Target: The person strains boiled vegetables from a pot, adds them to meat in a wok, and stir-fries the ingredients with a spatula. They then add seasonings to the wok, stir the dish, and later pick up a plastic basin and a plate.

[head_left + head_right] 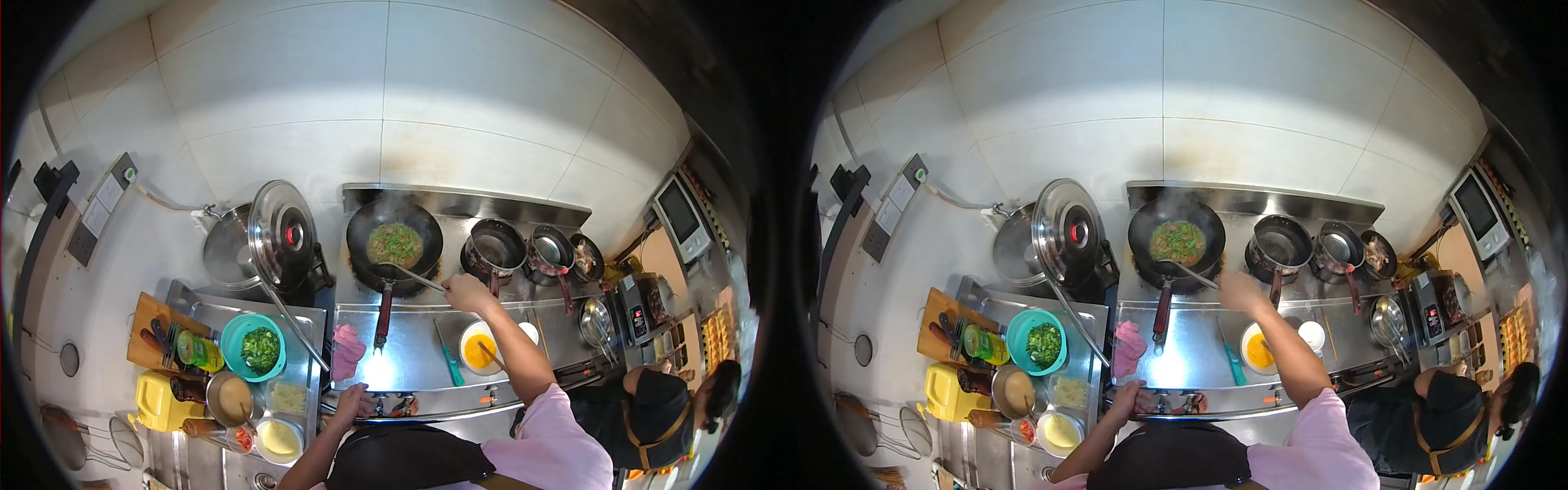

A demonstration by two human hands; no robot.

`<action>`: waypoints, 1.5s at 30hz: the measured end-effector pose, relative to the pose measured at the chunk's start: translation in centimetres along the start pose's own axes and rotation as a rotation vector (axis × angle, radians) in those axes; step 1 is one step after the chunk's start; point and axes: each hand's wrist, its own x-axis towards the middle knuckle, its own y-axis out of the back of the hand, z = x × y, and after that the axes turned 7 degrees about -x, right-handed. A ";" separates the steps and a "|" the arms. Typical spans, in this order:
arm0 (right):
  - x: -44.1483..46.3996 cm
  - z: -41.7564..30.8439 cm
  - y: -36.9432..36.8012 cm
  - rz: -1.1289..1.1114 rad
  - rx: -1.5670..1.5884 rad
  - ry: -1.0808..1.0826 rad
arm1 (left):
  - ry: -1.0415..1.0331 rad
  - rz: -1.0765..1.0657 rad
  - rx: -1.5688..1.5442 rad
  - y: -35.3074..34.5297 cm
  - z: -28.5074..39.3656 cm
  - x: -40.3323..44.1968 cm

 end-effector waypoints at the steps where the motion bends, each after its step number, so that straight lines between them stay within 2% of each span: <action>1: 0.0 0.0 -0.8 0.015 0.017 -0.045 | -0.011 -0.013 -0.002 0.3 -0.4 -0.1; 6: -0.6 0.6 -1.4 0.145 0.068 -0.171 | 0.025 0.021 -0.032 0.7 -1.0 -1.2; 9: 0.5 1.2 -4.2 0.164 -0.016 -0.261 | 0.048 0.009 -0.028 0.8 -1.3 -1.6; 12: 2.3 2.7 -8.5 0.121 -0.025 -0.270 | 0.086 -0.020 0.001 0.9 -1.5 -2.0; 15: -0.3 0.7 -5.5 0.208 0.154 -0.275 | 0.074 -0.001 -0.039 1.0 -1.4 -2.1; 19: 0.8 1.3 -7.5 0.246 0.067 -0.291 | 0.066 -0.025 -0.015 1.0 -1.6 -2.0; 24: 3.6 1.5 -10.0 0.265 0.125 -0.362 | 0.058 -0.018 -0.007 1.1 -1.6 -2.4; 27: 5.2 0.1 -10.1 0.325 0.123 -0.301 | 0.051 -0.034 -0.006 1.2 -2.2 -2.1; 28: 5.5 -0.3 -10.0 0.272 0.072 -0.298 | 0.062 -0.035 -0.008 1.2 -2.5 -2.1; 34: 1.4 -3.1 -8.0 0.182 0.082 -0.354 | 0.038 0.012 -0.037 2.1 -1.8 -3.4; 37: 1.6 -1.9 -10.3 0.172 0.034 -0.306 | 0.045 0.030 -0.069 3.2 -2.7 -3.3; 40: 1.0 -1.4 -10.7 0.255 0.052 -0.269 | 0.056 0.021 -0.064 3.4 -3.0 -3.2; 45: -2.2 -2.5 -12.0 0.265 0.054 -0.352 | 0.053 -0.008 -0.046 3.2 -2.0 -2.9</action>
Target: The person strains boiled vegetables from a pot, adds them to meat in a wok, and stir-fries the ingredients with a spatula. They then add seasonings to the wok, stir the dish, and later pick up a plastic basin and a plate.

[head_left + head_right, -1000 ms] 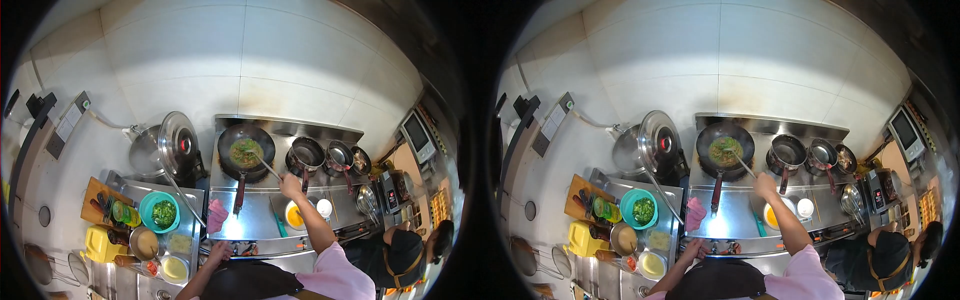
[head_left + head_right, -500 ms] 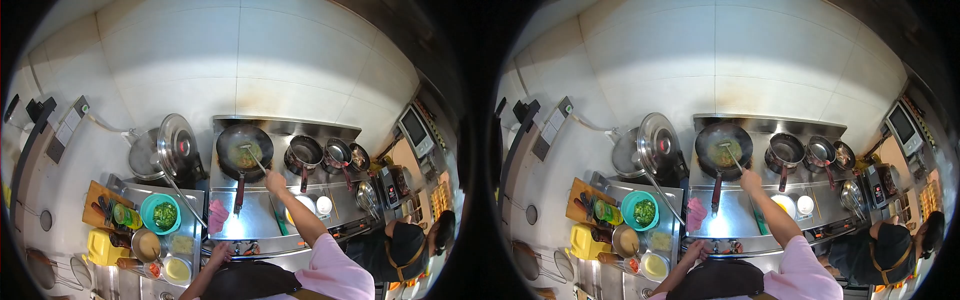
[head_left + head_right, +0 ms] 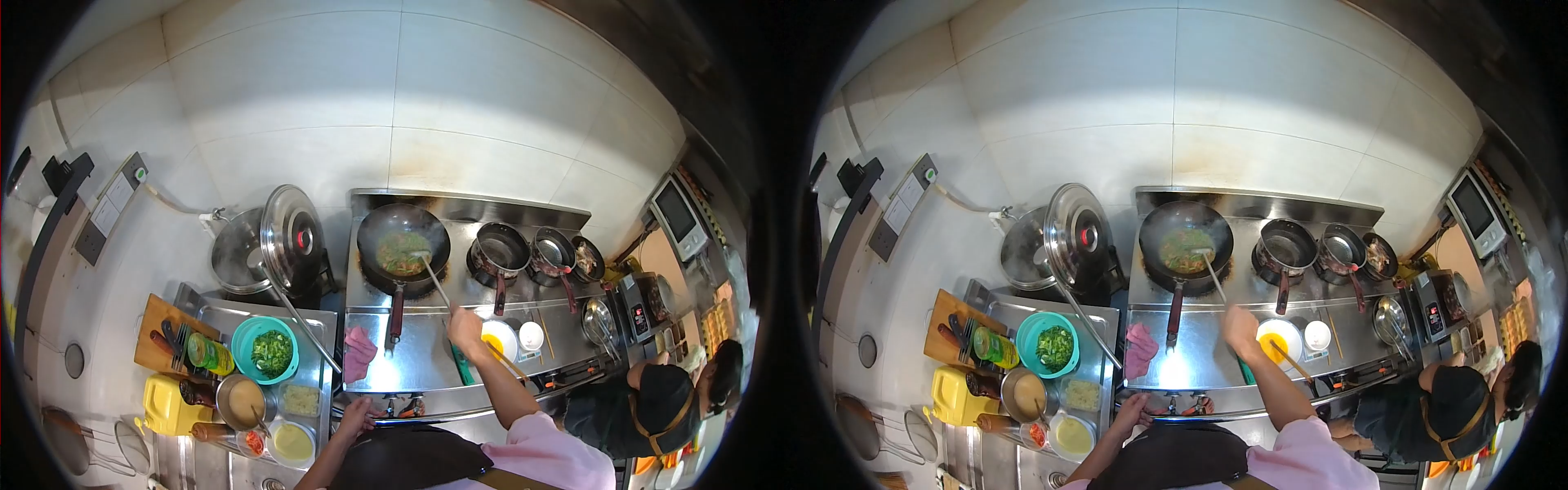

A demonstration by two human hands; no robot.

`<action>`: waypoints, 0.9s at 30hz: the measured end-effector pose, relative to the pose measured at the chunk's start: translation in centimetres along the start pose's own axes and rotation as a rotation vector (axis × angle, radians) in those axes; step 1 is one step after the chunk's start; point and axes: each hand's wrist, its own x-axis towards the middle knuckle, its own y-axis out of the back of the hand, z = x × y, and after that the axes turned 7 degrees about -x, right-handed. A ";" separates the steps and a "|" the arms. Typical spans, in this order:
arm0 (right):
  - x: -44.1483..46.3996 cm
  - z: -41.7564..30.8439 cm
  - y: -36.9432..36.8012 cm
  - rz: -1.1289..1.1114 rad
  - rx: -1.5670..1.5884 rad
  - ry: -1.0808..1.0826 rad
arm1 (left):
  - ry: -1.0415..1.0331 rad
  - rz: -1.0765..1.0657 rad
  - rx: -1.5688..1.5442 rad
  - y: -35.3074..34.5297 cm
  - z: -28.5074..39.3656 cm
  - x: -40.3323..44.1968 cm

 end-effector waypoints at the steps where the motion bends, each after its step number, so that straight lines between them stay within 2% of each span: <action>1: -0.4 0.3 -1.0 -0.005 -0.007 -0.009 | -0.006 -0.005 -0.002 0.0 0.0 0.3; 11: 2.3 -1.3 -3.6 0.047 0.089 -0.019 | 0.049 -0.102 0.031 -0.7 0.7 0.7; 15: 2.3 -0.9 -6.8 -0.045 0.028 -0.011 | 0.044 -0.105 0.055 -1.0 0.7 0.8; 17: 1.1 -0.6 -7.6 -0.047 0.032 -0.019 | 0.030 -0.110 0.042 -0.8 0.2 0.8; 23: -5.0 2.4 -8.0 -0.176 0.538 -0.177 | 0.070 -0.198 0.071 -0.3 -2.5 1.6; 24: -6.7 3.3 -9.7 -0.137 0.444 -0.244 | 0.047 -0.232 0.071 -0.3 -3.6 2.2; 25: -9.4 4.2 -9.2 -0.123 0.506 -0.194 | 0.152 -0.294 0.121 0.8 -4.3 2.9; 27: -13.6 6.8 -11.8 -0.322 0.505 -0.173 | 0.215 -0.327 0.269 1.1 -4.9 4.0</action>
